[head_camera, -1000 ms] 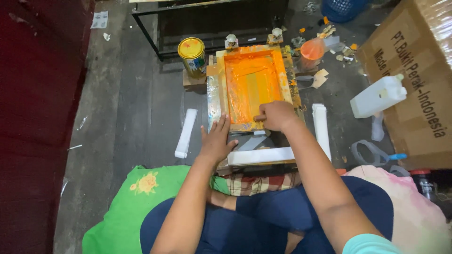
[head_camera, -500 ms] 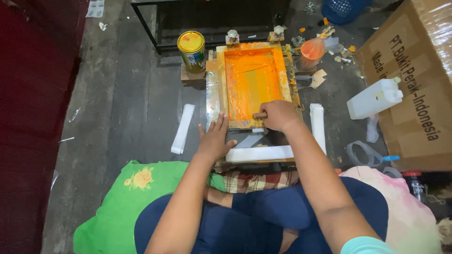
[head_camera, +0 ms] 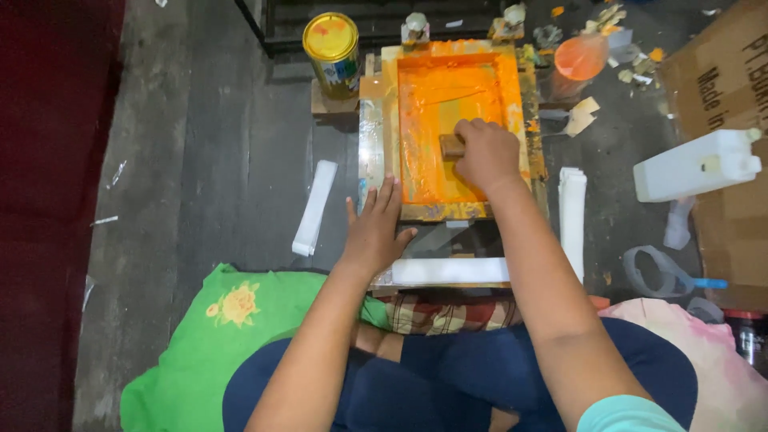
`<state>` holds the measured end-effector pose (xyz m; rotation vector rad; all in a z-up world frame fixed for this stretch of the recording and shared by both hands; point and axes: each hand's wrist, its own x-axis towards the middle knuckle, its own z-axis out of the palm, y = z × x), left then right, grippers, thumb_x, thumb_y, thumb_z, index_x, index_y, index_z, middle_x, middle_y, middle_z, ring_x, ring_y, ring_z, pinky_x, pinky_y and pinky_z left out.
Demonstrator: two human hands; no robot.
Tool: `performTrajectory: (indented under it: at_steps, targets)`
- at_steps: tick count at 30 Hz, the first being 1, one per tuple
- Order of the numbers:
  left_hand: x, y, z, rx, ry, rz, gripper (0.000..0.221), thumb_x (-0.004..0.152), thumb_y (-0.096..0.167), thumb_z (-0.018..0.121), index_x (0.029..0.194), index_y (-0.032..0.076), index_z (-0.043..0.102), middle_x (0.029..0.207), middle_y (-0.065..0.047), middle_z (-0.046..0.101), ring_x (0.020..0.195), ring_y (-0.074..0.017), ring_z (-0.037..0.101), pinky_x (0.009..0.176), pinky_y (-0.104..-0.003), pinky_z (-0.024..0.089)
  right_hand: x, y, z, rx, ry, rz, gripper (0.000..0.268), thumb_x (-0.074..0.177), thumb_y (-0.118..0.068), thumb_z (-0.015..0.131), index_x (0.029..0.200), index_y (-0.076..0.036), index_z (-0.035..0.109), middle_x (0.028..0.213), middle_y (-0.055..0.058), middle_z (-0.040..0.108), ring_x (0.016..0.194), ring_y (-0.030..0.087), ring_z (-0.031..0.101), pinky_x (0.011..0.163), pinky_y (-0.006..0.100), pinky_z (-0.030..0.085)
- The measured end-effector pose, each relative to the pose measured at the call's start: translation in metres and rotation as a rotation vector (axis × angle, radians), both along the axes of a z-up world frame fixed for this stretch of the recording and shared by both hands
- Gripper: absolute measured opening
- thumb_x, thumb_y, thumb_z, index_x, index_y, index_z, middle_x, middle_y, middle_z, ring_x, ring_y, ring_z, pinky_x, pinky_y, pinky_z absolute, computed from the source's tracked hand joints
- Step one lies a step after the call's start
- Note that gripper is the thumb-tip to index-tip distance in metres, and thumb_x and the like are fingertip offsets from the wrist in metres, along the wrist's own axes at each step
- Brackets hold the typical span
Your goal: Manual screen printing of orange ink onto small material strips using a squeegee.
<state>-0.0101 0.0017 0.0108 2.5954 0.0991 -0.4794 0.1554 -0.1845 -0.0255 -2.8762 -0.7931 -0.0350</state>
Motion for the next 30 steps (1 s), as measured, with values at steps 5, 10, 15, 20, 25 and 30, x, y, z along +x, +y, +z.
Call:
performTrajectory:
  at_steps: [5, 10, 15, 20, 25, 30]
  targets:
    - [0.001, -0.001, -0.003, 0.007, -0.022, -0.007, 0.087, 0.097, 0.033, 0.065, 0.164, 0.009, 0.015, 0.172, -0.011, 0.011, 0.153, -0.0405, 0.023, 0.119, -0.072, 0.002, -0.003, 0.0, 0.014, 0.004, 0.053, 0.01, 0.056, 0.073, -0.004, 0.064, 0.128, -0.011, 0.067, 0.108, 0.011, 0.067, 0.108, 0.037, 0.067, 0.086, 0.051, 0.055]
    - [-0.004, 0.002, -0.007, -0.001, -0.061, -0.002, 0.086, 0.098, 0.032, 0.065, 0.164, 0.01, 0.015, 0.172, -0.011, 0.012, 0.154, -0.0391, 0.023, 0.12, -0.071, 0.0, -0.012, -0.001, 0.016, -0.067, 0.13, 0.012, 0.06, 0.073, -0.008, 0.066, 0.133, -0.012, 0.065, 0.115, 0.012, 0.068, 0.114, 0.038, 0.066, 0.093, 0.054, 0.053]
    - [-0.009, 0.001, -0.006, 0.053, -0.021, -0.03, 0.084, 0.1, 0.036, 0.06, 0.165, 0.011, 0.013, 0.173, -0.008, 0.007, 0.154, -0.0378, 0.023, 0.121, -0.071, -0.001, -0.03, -0.004, 0.017, -0.109, 0.252, -0.019, 0.062, 0.077, -0.01, 0.068, 0.139, -0.014, 0.065, 0.119, 0.014, 0.071, 0.115, 0.039, 0.068, 0.095, 0.055, 0.053]
    - [-0.017, 0.002, -0.02, 0.118, -0.015, -0.05, 0.088, 0.098, 0.043, 0.061, 0.165, 0.013, 0.013, 0.173, -0.007, 0.008, 0.154, -0.0356, 0.024, 0.121, -0.071, 0.001, -0.059, -0.015, 0.045, -0.031, 0.403, -0.036, 0.053, 0.082, -0.006, 0.063, 0.135, -0.008, 0.067, 0.119, 0.019, 0.071, 0.115, 0.04, 0.068, 0.098, 0.055, 0.053]
    - [-0.027, -0.002, -0.012, 0.137, 0.022, -0.053, 0.085, 0.099, 0.044, 0.059, 0.165, 0.012, 0.016, 0.173, -0.008, 0.01, 0.155, -0.0336, 0.022, 0.12, -0.071, 0.002, -0.071, -0.019, 0.073, 0.003, 0.532, -0.048, 0.045, 0.084, -0.006, 0.056, 0.127, -0.006, 0.071, 0.11, 0.017, 0.073, 0.112, 0.04, 0.068, 0.1, 0.054, 0.052]
    - [-0.029, -0.002, -0.008, 0.137, 0.045, -0.058, 0.086, 0.098, 0.046, 0.059, 0.164, 0.011, 0.017, 0.173, -0.008, 0.011, 0.156, -0.034, 0.02, 0.12, -0.072, 0.001, -0.066, -0.016, 0.048, -0.023, 0.407, -0.045, 0.022, 0.081, -0.009, 0.06, 0.098, -0.011, 0.074, 0.083, 0.009, 0.069, 0.086, 0.032, 0.071, 0.088, 0.047, 0.056]
